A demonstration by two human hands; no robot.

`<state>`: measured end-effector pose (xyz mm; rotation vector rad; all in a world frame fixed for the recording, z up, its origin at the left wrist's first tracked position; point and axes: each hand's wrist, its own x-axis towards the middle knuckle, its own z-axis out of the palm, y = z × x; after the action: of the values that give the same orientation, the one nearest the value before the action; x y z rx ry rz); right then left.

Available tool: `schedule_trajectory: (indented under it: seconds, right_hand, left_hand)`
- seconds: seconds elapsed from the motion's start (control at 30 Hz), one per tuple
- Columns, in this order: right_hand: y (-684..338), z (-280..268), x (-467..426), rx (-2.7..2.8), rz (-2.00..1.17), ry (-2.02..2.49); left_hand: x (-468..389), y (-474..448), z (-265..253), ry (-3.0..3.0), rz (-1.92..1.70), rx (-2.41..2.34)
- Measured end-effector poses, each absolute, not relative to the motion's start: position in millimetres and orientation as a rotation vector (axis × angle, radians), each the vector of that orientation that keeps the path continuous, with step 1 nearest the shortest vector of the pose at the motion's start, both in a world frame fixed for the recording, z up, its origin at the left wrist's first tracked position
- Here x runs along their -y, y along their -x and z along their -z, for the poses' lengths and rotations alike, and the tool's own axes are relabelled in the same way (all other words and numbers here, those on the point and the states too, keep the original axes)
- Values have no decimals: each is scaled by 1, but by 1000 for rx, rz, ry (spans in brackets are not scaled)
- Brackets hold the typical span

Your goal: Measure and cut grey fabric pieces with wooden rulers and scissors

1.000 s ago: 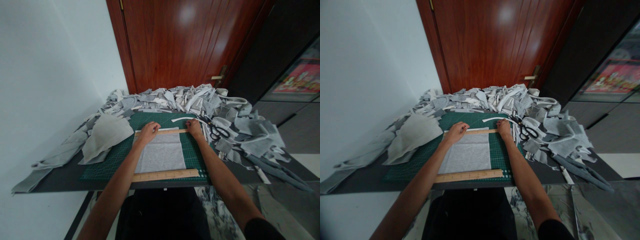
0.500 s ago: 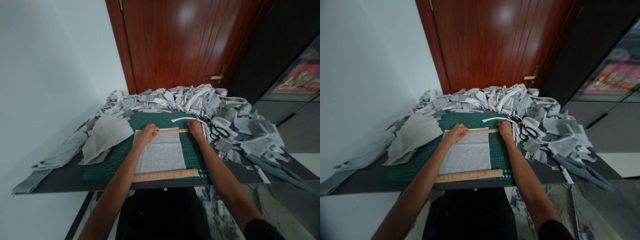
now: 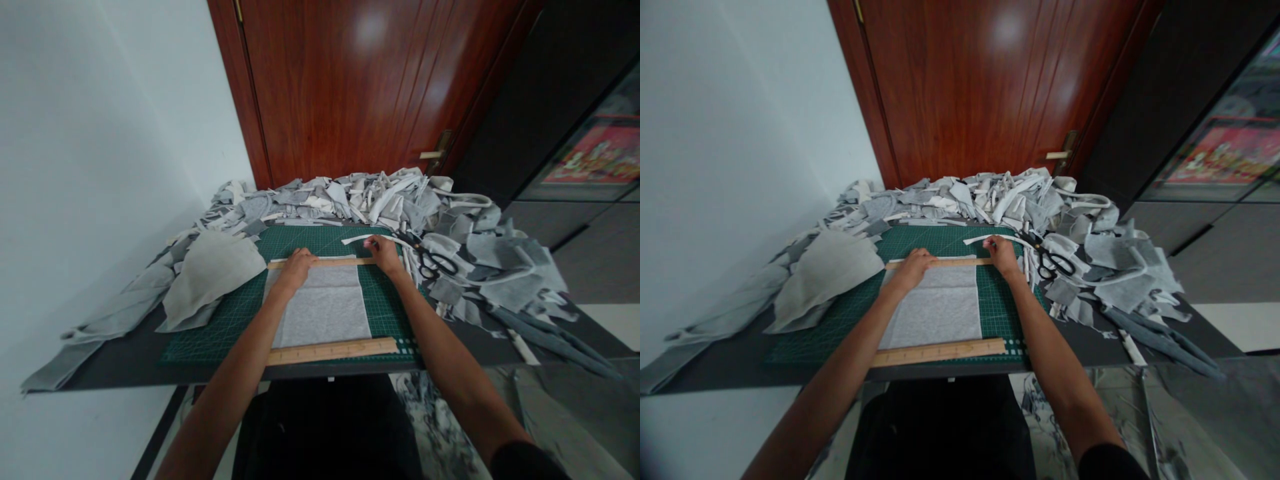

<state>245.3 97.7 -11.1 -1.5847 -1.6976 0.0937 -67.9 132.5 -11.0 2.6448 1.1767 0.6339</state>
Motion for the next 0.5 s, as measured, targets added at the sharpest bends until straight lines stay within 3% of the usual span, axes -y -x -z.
schedule_trajectory:
  seconds: [0.2, 0.5]
  right_hand:
    - [-219, 8, -87, 1930, -302, 1227]
    - [-208, 22, -93, 1908, -419, 1108]
  left_hand:
    - [-131, 69, 12, -2642, -622, -1183]
    - [-132, 69, 15, -2635, -592, -1211]
